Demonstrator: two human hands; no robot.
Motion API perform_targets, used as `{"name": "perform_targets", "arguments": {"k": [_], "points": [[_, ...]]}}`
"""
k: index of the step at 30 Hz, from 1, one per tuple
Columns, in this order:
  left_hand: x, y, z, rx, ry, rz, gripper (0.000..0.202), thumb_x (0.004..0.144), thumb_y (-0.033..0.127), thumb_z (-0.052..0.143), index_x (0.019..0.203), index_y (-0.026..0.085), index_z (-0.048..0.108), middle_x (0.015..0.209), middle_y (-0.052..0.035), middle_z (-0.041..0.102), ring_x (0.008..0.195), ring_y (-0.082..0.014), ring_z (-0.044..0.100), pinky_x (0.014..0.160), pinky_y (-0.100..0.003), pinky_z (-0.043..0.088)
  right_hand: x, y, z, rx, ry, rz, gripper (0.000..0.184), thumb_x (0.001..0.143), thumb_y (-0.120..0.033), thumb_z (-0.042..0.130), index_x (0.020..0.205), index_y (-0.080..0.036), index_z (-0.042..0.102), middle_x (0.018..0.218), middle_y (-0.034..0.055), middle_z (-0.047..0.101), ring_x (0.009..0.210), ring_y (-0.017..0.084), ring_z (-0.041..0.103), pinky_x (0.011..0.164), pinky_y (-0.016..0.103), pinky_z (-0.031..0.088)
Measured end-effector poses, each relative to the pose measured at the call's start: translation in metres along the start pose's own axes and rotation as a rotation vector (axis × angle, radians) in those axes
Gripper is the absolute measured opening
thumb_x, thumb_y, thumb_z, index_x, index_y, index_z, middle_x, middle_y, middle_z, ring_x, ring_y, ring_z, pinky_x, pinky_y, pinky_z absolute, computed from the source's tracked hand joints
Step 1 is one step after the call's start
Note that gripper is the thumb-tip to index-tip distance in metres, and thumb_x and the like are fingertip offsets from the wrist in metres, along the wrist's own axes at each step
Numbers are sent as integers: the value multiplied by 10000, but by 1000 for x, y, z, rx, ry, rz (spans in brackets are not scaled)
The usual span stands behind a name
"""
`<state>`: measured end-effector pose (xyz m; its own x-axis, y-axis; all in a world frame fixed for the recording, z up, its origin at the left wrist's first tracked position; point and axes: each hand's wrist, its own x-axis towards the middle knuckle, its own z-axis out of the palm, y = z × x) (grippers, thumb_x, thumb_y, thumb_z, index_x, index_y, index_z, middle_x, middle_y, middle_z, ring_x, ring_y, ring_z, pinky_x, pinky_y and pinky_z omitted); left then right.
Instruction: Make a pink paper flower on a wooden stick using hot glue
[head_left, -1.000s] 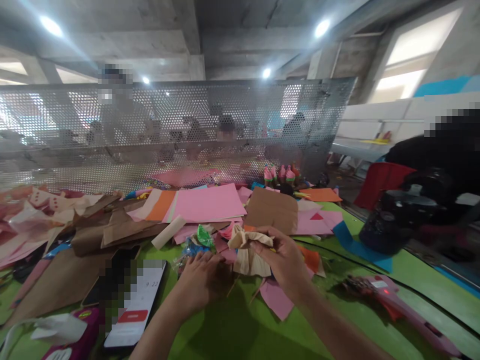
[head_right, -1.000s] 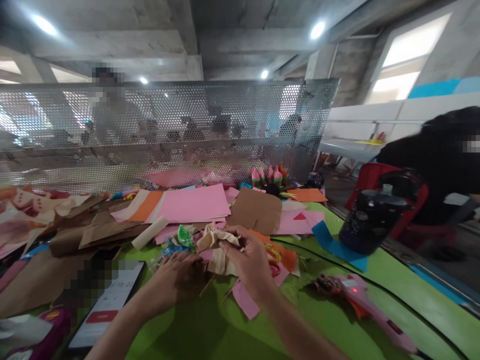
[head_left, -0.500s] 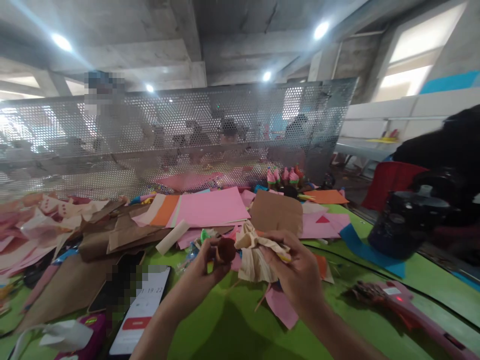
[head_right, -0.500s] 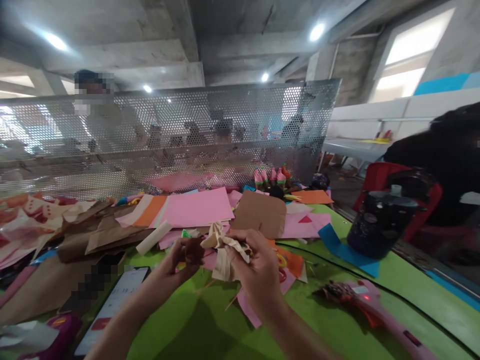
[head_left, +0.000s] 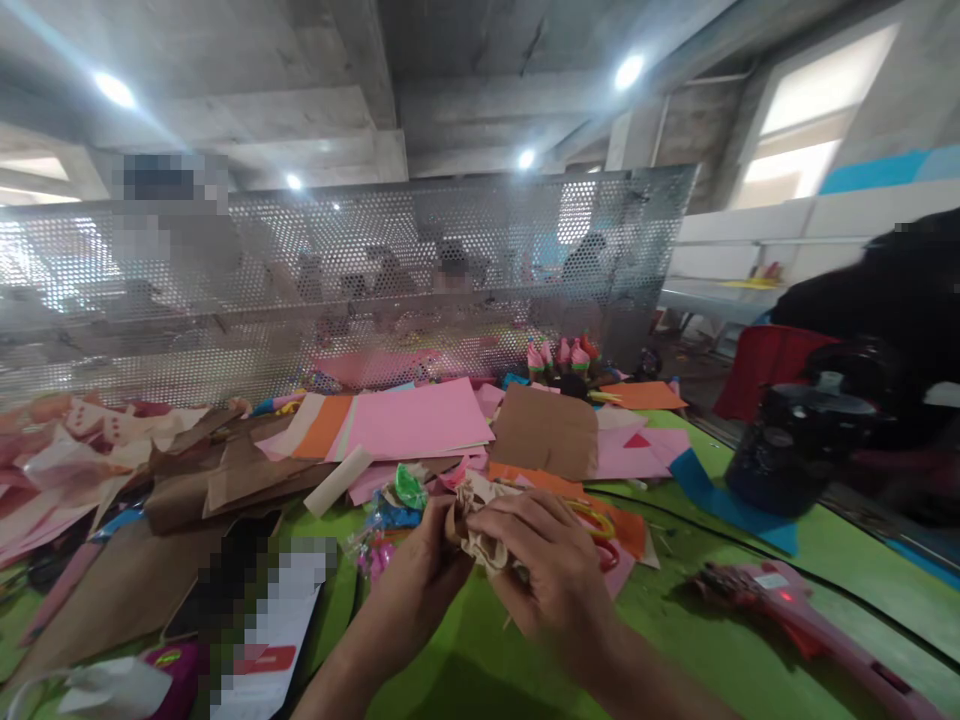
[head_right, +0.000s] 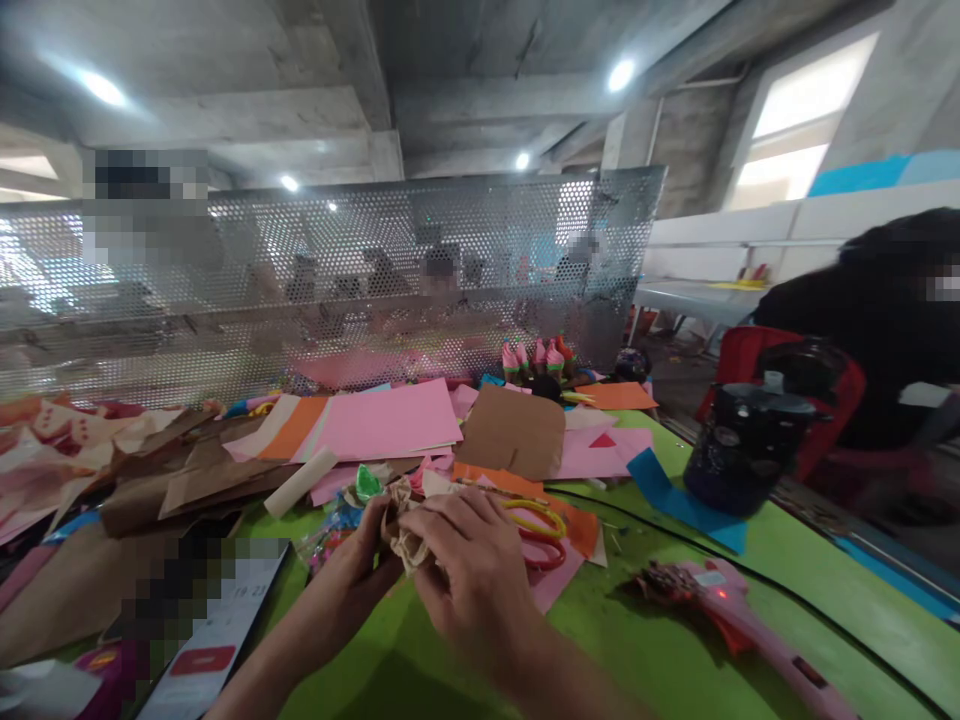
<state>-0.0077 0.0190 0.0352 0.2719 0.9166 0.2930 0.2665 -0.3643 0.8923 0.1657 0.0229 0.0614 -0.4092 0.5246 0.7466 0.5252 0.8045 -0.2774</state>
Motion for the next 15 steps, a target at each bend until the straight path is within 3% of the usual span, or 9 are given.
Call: {"name": "perform_targets", "arguments": {"k": [7,12,15], "points": [[1,-5,1,98,-28,12,180,850,149,525,1001,226,465,923,-13,651,825,-174,587,746,-239,420,4,-10,-6,107,-143,33,263,797,-76,550,1010,-228,531,888,30,654,819,222,554,758,369,392],[1,-6,0,37,-74,23,307,710,6,496,926,222,468,897,3,630,840,-170,558,769,-232,403,3,-14,-8,122,-295,113,148,858,-176,586,989,-222,533,898,29,632,843,229,525,755,369,373],[2,-10,2,-63,-83,41,285,745,25,515,951,220,478,944,-7,635,862,-167,548,798,-234,409,6,-12,-9,168,-340,128,101,888,-198,576,986,-222,566,909,31,629,865,231,521,764,368,379]]}}
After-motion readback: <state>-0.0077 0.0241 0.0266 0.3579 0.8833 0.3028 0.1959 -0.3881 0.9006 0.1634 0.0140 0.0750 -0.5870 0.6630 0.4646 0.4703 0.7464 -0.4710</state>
